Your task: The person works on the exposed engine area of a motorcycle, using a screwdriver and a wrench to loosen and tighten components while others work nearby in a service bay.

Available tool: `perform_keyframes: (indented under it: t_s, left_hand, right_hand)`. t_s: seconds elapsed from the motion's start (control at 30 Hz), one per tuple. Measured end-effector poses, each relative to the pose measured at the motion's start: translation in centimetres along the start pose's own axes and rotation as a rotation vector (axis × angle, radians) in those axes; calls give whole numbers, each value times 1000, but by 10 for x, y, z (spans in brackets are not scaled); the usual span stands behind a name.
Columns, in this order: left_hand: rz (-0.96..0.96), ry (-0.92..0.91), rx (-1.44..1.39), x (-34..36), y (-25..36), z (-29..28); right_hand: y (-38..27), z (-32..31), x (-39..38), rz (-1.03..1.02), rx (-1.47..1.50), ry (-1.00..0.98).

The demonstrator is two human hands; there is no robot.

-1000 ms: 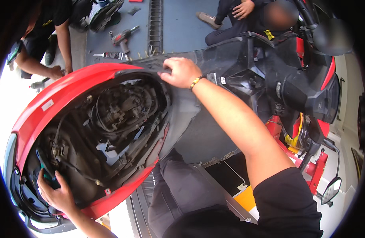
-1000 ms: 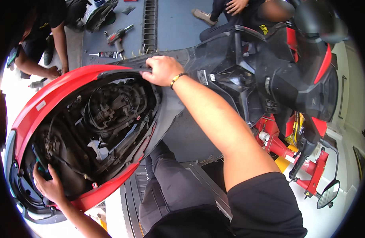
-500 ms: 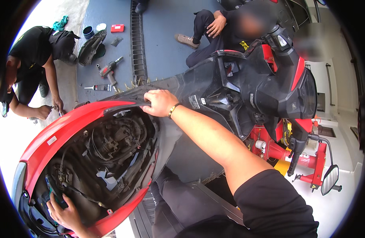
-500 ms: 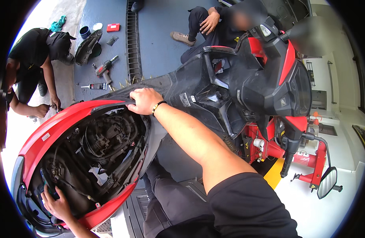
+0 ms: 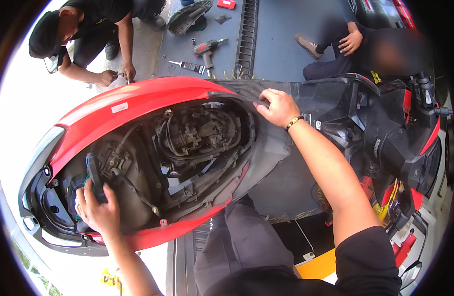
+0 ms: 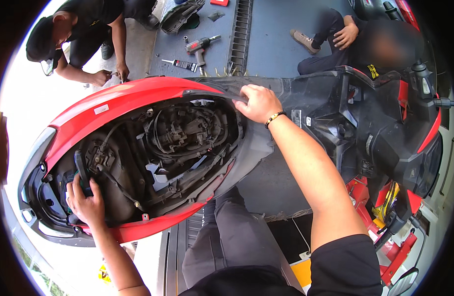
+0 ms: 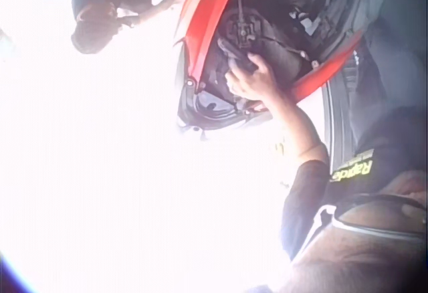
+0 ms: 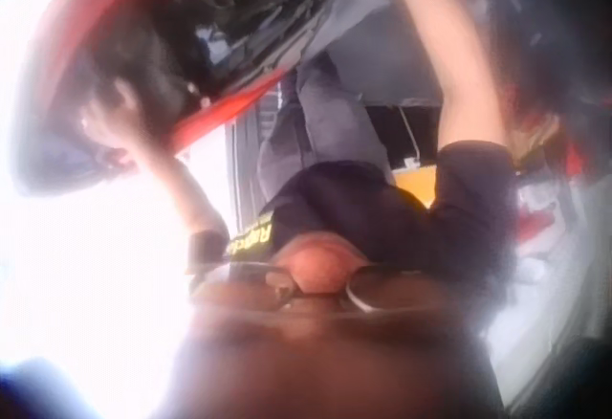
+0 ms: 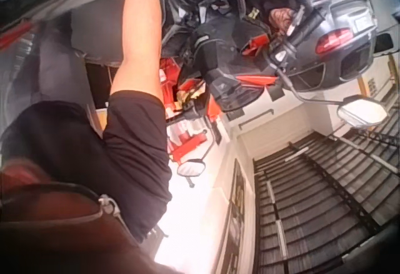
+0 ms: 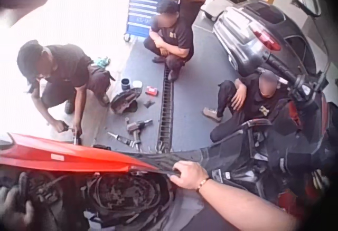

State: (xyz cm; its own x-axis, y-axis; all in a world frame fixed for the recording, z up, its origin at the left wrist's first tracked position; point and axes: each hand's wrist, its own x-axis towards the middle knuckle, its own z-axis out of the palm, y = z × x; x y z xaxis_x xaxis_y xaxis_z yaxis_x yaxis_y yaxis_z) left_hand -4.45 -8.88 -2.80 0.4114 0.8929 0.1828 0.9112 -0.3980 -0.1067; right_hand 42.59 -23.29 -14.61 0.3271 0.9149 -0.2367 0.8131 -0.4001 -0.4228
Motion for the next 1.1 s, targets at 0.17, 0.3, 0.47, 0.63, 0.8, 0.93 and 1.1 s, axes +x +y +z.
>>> perform_keyframes:
  t_s: [0.17,0.3,0.47,0.63,0.8,0.93,1.1]
  left_hand:
    - [-23,-18,28,-1,-1,-4]
    - [-25,-29,28,-2,2,-4]
    - [35,42,-29,-3,-1,1]
    - [41,80,-67,-4,-8,0]
    - [37,71,-78,-5,-7,3]
    - [27,66,-69,-5,-6,1]
    - [43,94,-87,-5,-5,2]
  right_hand:
    - [-5,1,4,4,19,-9]
    - [-2,1,2,7,21,-6]
    - [-1,-1,2,16,5,-12]
    - [-3,3,4,8,5,-17]
    - [2,4,2,-88,9,46]
    - [1,5,3,-96,22,33]
    - [1,3,4,-42,-4,-6]
